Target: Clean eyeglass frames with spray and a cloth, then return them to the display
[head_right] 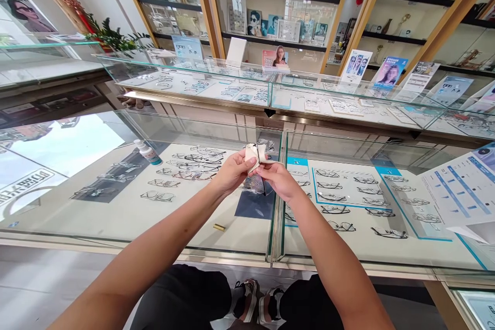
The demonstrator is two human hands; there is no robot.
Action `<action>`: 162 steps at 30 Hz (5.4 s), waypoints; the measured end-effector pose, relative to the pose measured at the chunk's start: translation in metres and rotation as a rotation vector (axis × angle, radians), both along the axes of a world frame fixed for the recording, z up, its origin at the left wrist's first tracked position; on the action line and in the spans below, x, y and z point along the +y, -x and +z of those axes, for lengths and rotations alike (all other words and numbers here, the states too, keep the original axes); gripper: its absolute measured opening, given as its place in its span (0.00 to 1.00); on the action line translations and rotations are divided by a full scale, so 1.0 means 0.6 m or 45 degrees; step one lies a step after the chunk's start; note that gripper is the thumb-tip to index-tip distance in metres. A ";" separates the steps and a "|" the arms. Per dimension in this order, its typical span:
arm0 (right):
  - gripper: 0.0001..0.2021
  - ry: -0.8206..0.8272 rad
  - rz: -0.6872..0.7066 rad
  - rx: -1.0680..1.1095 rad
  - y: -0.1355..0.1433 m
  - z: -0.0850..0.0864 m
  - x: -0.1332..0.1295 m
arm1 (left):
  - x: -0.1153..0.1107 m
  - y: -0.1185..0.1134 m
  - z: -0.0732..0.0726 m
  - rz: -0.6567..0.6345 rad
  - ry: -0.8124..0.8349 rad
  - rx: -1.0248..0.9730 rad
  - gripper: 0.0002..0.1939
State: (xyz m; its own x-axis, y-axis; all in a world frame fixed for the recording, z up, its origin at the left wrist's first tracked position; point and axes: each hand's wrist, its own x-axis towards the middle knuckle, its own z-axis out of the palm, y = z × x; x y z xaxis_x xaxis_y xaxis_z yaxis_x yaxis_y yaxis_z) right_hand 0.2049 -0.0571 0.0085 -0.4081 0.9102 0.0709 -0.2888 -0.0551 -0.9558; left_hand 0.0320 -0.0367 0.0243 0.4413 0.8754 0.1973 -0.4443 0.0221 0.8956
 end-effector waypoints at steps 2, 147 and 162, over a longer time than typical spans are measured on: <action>0.19 -0.012 0.001 -0.027 0.003 0.001 -0.003 | -0.001 -0.001 -0.003 0.056 -0.027 0.014 0.22; 0.19 0.029 -0.427 0.174 0.013 0.010 -0.005 | -0.027 -0.033 -0.031 0.028 0.021 0.134 0.29; 0.19 0.012 -0.361 0.210 0.014 0.016 -0.009 | -0.027 -0.041 -0.039 0.096 -0.044 0.181 0.29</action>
State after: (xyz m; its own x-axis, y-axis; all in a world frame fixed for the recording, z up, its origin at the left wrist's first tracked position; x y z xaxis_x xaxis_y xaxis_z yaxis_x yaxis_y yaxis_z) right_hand 0.1967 -0.0627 0.0183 -0.1220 0.9869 0.1059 -0.4446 0.0410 -0.8948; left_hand 0.0564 -0.0527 0.0006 0.4000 0.9010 0.1679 -0.3119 -0.0384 0.9493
